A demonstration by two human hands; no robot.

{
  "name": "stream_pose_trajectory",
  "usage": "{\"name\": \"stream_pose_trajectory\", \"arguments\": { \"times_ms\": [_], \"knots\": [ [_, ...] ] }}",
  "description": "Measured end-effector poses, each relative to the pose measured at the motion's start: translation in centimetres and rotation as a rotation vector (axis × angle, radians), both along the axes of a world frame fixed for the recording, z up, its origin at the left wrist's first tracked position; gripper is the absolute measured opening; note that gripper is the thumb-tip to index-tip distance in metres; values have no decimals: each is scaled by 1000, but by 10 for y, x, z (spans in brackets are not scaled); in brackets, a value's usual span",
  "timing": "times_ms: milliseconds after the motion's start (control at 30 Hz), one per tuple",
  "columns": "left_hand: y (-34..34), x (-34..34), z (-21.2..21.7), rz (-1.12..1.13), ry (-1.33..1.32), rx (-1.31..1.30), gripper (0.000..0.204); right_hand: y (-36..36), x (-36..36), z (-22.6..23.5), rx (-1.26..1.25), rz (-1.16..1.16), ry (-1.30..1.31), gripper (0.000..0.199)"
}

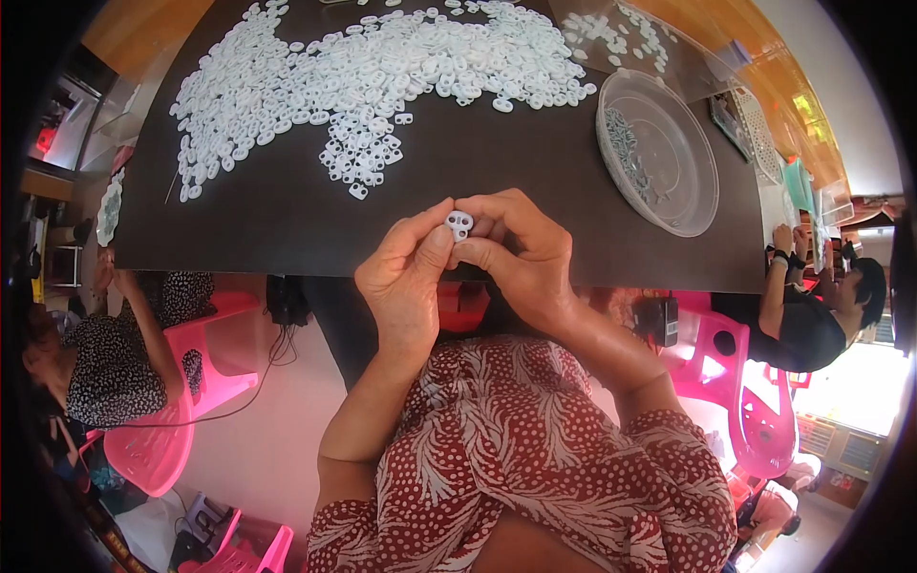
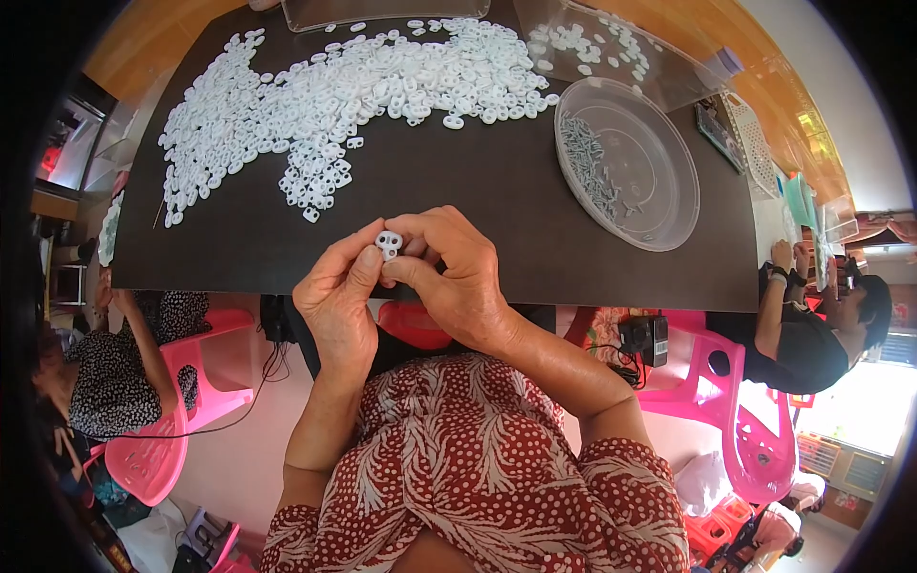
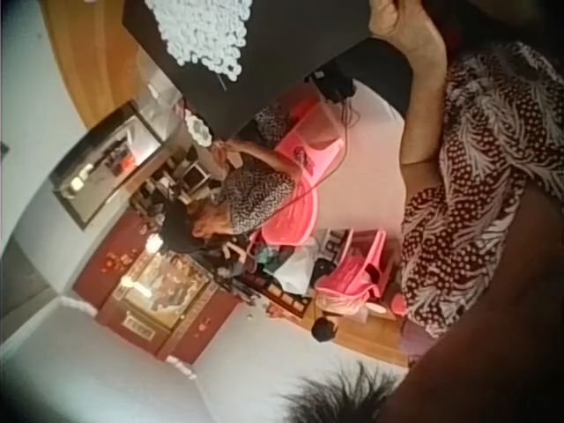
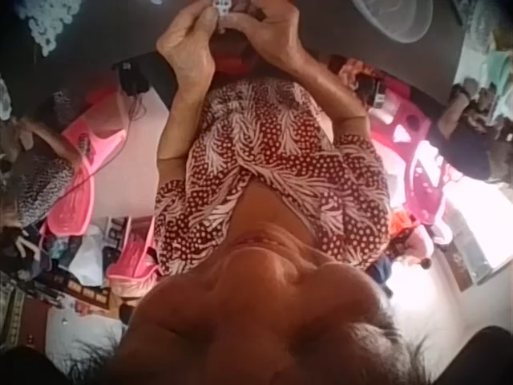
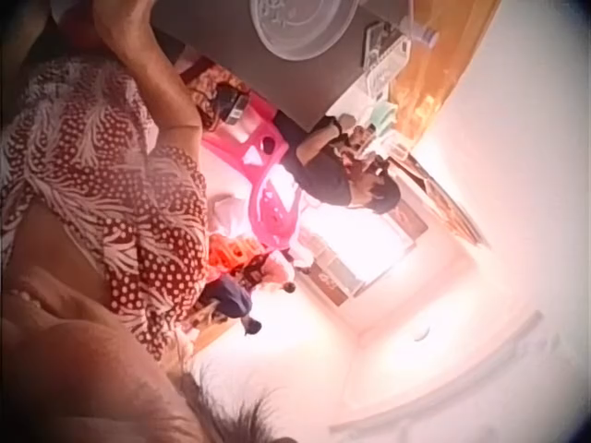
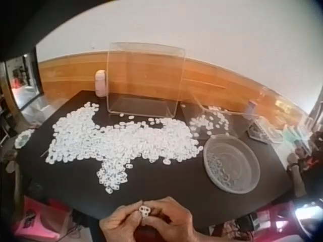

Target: Assembling small white plastic components by inserting metal pins into them.

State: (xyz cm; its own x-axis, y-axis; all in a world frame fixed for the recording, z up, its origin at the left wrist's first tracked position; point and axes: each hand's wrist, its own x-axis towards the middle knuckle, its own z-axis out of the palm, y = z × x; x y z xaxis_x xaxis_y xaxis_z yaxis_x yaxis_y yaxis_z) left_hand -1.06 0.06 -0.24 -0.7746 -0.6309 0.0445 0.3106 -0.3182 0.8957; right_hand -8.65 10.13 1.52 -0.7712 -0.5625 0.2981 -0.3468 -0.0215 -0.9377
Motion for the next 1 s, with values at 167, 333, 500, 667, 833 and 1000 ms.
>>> {"name": "stream_pose_trajectory", "arguments": {
  "times_ms": [167, 333, 500, 667, 833, 1000],
  "knots": [
    [-1, 3, 0, -13, -15, 14, 20, 0, 2, 0, -6, 10, -34, 27],
    [1, 2, -1, -14, 39, 51, 20, 2, 2, -7, -54, 73, -1, 32],
    [4, 4, -5, 29, 56, -19, 20, -2, 9, -3, -66, -33, 49, 28],
    [6, 4, -6, 63, 71, -105, 20, -3, 8, -7, -63, -46, 209, 27],
    [4, 7, -7, 61, 76, -36, 20, -5, 11, -3, -23, -6, 223, 34],
    [3, 9, 2, 59, 84, 8, 18, -6, 12, -3, -44, -10, 256, 33]
  ]
}}
